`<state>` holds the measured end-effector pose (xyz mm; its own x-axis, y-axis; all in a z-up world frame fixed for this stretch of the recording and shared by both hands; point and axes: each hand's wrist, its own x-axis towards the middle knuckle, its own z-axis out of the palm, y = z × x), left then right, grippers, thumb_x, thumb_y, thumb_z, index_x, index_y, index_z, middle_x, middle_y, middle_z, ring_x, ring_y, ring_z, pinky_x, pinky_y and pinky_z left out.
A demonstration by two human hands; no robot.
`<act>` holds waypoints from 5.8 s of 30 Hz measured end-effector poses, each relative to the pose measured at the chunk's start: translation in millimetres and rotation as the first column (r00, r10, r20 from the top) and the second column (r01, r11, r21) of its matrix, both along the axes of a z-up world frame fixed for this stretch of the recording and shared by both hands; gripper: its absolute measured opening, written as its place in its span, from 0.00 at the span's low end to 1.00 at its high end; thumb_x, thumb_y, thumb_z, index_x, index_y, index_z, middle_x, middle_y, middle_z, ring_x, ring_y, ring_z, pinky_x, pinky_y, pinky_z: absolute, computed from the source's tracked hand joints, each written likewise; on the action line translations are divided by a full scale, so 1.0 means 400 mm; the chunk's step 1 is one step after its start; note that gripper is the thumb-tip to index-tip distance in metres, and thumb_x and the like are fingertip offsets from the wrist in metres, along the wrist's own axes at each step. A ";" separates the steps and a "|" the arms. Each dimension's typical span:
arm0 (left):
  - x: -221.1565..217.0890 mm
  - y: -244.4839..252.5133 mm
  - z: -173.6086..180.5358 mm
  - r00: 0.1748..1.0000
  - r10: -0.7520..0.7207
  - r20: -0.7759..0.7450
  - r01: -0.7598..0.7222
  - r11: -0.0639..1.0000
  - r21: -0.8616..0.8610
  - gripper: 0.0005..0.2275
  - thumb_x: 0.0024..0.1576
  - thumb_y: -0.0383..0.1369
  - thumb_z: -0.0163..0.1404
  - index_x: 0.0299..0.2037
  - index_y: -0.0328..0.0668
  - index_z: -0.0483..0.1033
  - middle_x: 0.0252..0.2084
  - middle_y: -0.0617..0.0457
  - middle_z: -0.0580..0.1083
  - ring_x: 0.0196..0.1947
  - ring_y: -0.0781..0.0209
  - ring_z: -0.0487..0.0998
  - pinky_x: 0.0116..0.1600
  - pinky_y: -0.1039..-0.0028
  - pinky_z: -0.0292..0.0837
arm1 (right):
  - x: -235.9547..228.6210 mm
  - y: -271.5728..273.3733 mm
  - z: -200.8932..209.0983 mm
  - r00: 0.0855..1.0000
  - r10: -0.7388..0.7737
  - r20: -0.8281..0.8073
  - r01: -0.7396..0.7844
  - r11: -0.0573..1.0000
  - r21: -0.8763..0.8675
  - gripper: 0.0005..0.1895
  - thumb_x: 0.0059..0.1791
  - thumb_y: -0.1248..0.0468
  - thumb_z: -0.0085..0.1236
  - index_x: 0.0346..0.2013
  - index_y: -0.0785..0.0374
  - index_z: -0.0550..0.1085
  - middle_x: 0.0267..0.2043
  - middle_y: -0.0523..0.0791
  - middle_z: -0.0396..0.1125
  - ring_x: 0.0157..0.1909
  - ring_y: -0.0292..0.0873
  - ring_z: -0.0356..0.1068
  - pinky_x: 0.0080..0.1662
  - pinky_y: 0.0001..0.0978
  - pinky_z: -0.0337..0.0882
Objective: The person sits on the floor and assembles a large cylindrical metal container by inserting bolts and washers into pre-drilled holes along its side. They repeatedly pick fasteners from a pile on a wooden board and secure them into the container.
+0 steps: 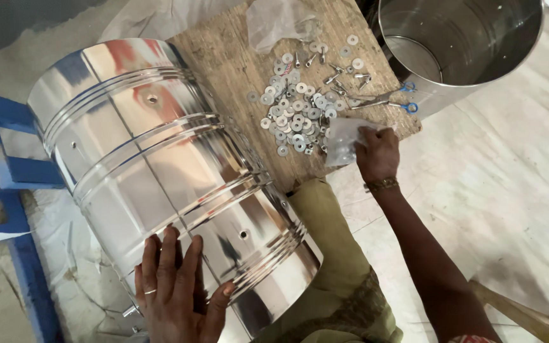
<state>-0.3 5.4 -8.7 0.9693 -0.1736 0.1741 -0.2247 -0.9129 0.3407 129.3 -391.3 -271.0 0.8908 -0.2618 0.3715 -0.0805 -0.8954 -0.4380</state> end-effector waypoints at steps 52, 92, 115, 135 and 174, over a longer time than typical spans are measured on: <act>0.004 0.011 0.001 1.000 -0.017 0.006 0.017 0.997 -0.077 0.31 0.54 0.53 0.53 0.63 0.41 0.71 0.73 0.36 0.60 0.75 0.32 0.52 0.73 0.39 0.42 | 0.400 -0.238 0.082 0.929 0.356 -0.097 -0.368 0.913 -0.177 0.07 0.53 0.66 0.64 0.45 0.60 0.81 0.44 0.52 0.75 0.41 0.54 0.75 0.44 0.47 0.75; 0.009 0.020 -0.004 0.999 -0.019 0.038 0.021 0.997 -0.068 0.30 0.53 0.51 0.53 0.63 0.43 0.72 0.72 0.36 0.61 0.75 0.30 0.54 0.72 0.39 0.43 | 0.289 -0.273 -0.117 0.999 -0.009 0.038 0.012 0.996 -0.086 0.12 0.54 0.59 0.64 0.40 0.67 0.76 0.42 0.58 0.72 0.44 0.61 0.71 0.46 0.51 0.71; 0.002 0.013 -0.006 1.000 0.015 0.028 -0.013 0.998 -0.069 0.30 0.57 0.54 0.50 0.64 0.43 0.71 0.73 0.37 0.60 0.76 0.34 0.53 0.73 0.42 0.42 | 0.370 0.004 0.229 0.911 0.398 0.112 -0.378 0.911 -0.164 0.05 0.51 0.66 0.67 0.34 0.63 0.78 0.35 0.50 0.71 0.42 0.56 0.67 0.44 0.48 0.69; 0.010 -0.018 0.033 0.997 -0.007 0.081 0.015 0.995 -0.103 0.28 0.55 0.46 0.55 0.63 0.38 0.71 0.71 0.35 0.62 0.75 0.32 0.55 0.73 0.40 0.45 | 0.349 -0.082 0.264 0.875 0.368 0.314 -0.406 0.911 0.066 0.05 0.54 0.68 0.67 0.41 0.68 0.79 0.36 0.53 0.72 0.37 0.54 0.72 0.41 0.44 0.72; 0.016 -0.004 0.016 0.999 -0.036 0.037 0.038 0.999 -0.029 0.28 0.52 0.42 0.56 0.63 0.36 0.71 0.72 0.31 0.62 0.75 0.27 0.54 0.76 0.42 0.49 | -0.218 -0.175 -0.378 0.670 -0.171 -0.722 0.601 -0.447 0.663 0.06 0.55 0.70 0.49 0.47 0.66 0.67 0.38 0.49 0.63 0.36 0.47 0.70 0.39 0.43 0.81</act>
